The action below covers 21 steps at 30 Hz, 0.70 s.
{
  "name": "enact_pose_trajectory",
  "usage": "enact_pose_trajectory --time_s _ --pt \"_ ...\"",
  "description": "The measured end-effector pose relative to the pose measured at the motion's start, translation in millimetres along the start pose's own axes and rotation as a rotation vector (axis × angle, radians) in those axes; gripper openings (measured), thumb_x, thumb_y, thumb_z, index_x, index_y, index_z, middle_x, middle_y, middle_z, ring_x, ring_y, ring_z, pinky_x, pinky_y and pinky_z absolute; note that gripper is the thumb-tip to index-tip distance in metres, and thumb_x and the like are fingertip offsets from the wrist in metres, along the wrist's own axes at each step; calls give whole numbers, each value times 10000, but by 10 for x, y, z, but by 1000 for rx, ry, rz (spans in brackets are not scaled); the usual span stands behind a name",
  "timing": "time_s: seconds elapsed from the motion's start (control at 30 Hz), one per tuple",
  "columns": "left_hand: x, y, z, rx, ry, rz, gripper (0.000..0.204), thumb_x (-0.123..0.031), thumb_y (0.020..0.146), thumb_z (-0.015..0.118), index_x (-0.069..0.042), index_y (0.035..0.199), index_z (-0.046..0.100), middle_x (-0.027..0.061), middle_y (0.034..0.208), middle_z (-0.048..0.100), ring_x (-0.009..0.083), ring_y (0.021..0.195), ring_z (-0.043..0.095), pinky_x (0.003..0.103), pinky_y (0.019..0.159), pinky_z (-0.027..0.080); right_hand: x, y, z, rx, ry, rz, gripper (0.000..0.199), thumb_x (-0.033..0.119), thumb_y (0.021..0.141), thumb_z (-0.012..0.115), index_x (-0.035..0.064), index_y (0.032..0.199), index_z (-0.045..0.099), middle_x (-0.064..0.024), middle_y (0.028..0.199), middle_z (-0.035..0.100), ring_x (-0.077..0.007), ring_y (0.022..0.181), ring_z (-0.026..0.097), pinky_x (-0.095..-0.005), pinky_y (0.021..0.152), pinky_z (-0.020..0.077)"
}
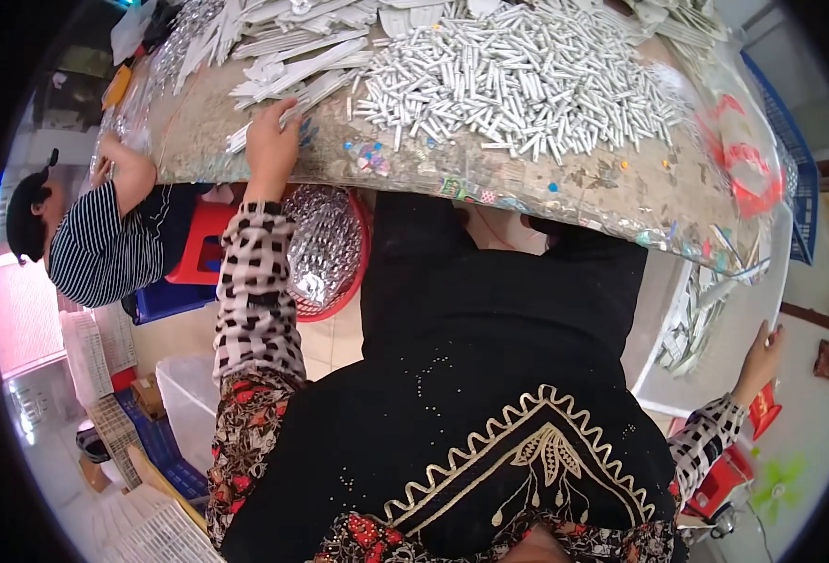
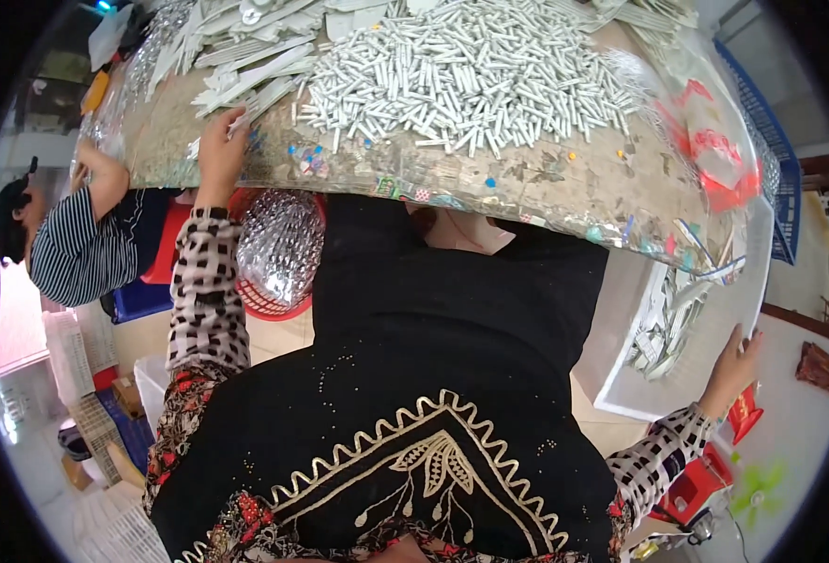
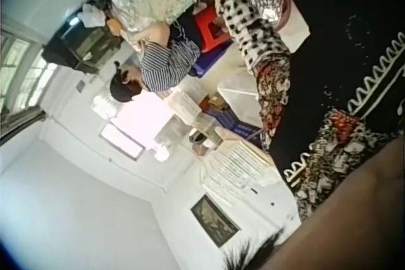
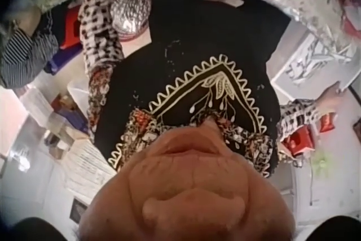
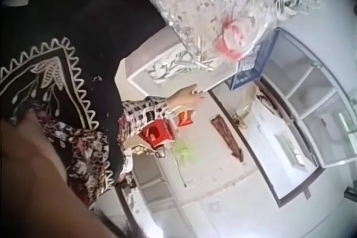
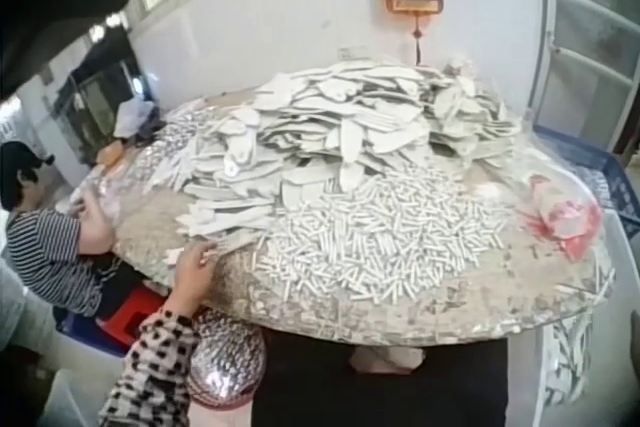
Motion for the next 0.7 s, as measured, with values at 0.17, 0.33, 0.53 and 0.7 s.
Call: enact_pose_trajectory --time_s 0.17,0.33,0.53,0.7 --pt "-75 96 53 -26 568 279 262 -133 783 651 -113 1044 661 140 968 626 353 933 577 460 804 464 1750 200 -203 179 507 -17 372 200 980 550 -17 1281 545 -184 1153 656 -215 1035 639 -300 886 477" --pt "-279 5 133 16 663 506 208 -66 772 615 -88 978 631 124 922 603 338 885 568 445 756 460 3601 88 -472 254 692 -391 268 125 947 591 -3 1178 632 -140 1068 694 -183 912 662 -301 750 525" --pt "-470 -297 -72 -56 592 535 184 -90 839 598 -66 1021 598 130 923 604 342 838 578 445 718 458 5452 -657 -398 783 1082 -819 222 117 912 618 -12 1090 653 -153 969 692 -218 835 673 -287 746 509" --pt "-697 -446 -14 21 477 573 198 -48 846 593 -61 1043 592 134 884 597 349 805 583 444 687 458 6553 -1102 -413 430 991 -1232 245 119 855 630 14 1077 629 -133 938 645 -303 853 629 -390 761 507"
Point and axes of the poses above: each hand's wrist, its own y-axis towards the middle knuckle, its own z-axis out of the palm, x = y × z, the point moved 9 cm from there along y, towards the middle knuckle
